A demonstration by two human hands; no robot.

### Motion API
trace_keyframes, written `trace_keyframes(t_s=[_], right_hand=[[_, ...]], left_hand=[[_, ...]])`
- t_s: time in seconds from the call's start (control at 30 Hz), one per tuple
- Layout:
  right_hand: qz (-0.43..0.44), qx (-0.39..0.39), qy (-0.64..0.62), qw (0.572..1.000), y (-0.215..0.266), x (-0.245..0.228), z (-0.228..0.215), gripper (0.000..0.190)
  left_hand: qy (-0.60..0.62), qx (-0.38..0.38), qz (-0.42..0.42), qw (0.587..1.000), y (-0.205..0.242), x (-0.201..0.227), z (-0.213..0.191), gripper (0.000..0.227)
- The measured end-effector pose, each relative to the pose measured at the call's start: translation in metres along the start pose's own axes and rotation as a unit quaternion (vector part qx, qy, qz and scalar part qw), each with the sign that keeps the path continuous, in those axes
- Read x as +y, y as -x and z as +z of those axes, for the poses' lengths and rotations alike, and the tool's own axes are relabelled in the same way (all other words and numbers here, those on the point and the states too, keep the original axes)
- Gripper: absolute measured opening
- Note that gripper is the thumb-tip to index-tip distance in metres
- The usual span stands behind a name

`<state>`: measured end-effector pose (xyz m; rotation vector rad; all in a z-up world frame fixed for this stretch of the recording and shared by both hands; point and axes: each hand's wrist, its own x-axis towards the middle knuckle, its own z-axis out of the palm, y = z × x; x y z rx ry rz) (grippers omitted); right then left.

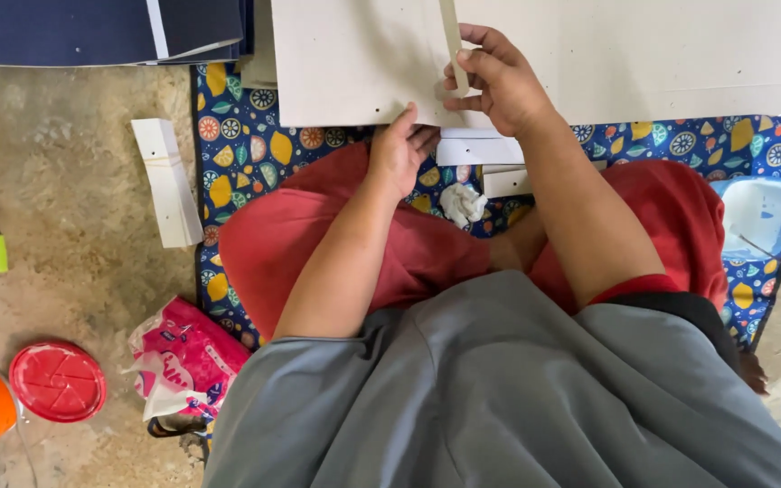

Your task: Applying glue to cardboard strips, attaching them to a base, and folding larger cardboard components to assemble a product.

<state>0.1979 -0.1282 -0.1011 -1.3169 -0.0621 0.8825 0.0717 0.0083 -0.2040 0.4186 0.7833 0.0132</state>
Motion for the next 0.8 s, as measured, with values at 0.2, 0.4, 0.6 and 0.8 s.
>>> trace_keyframes(t_s=[0.2,0.4,0.6,0.8], right_hand=[[0.009,0.015,-0.01,1.0,0.001,-0.001,-0.005,0.044],[-0.001,-0.037,0.013,0.999,0.001,-0.002,-0.003,0.052],[0.003,-0.056,0.069,0.996,-0.003,-0.001,0.009,0.057],[0.035,-0.035,-0.01,0.999,-0.003,0.003,-0.004,0.051]], left_hand=[[0.059,-0.074,-0.042,0.995,-0.006,-0.004,-0.001,0.051],[0.048,-0.06,-0.025,0.997,-0.001,0.0,0.006,0.053],[0.028,-0.037,-0.015,0.999,0.011,0.006,0.014,0.053],[-0.015,-0.011,-0.004,1.0,0.009,0.004,0.014,0.059]])
